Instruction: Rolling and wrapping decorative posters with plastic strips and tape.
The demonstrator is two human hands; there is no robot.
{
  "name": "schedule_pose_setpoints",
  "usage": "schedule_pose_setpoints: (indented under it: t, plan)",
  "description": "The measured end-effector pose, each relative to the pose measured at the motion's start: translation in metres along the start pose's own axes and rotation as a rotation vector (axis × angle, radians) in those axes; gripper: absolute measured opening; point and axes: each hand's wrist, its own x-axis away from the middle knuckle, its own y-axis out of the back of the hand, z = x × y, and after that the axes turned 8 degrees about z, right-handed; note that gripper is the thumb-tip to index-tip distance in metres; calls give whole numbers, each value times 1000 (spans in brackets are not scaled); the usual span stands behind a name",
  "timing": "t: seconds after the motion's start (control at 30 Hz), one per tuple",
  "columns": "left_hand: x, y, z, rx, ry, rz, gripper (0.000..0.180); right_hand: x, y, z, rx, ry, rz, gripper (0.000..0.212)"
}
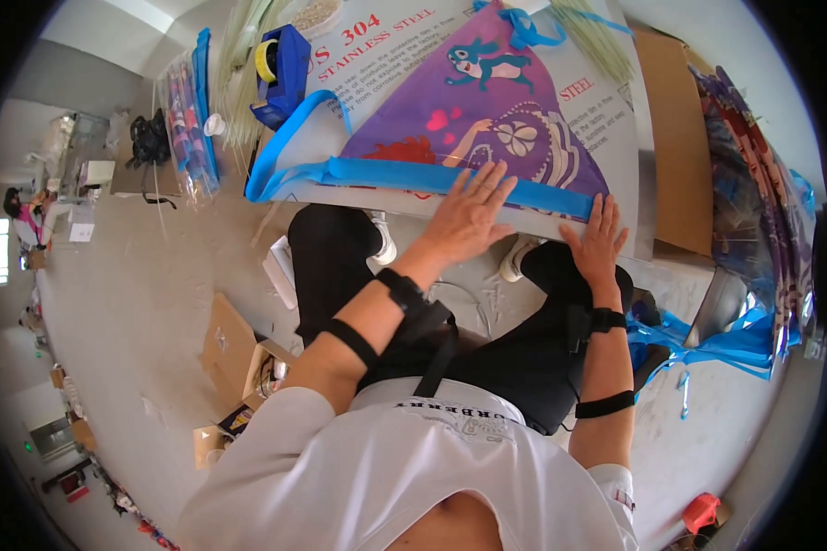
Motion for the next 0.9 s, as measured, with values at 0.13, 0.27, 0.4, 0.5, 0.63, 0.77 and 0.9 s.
schedule_pose_setpoints:
  t: [0.13,0.27,0.4,0.5,0.63,0.77,0.9]
  plan:
    - [17,-13,14,-20,158,67,73,2,-1,-4,3,0,-5,88]
    - [45,19,41,-184,287,155,73,2,-3,-12,-17,-10,-29,87]
    - [62,37,66,1,346,230,68,0,2,-7,9,-40,50,87]
    - [71,44,75,-6,411,256,69,0,1,-10,21,-18,4,87]
    - [81,44,78,-140,389,296,73,0,15,3,29,-80,60,83]
    - [84,44,77,-157,398,299,79,-4,34,54,161,49,-174,69]
    - [83,40,78,-153,376,252,80,-11,24,147,-377,666,-221,53]
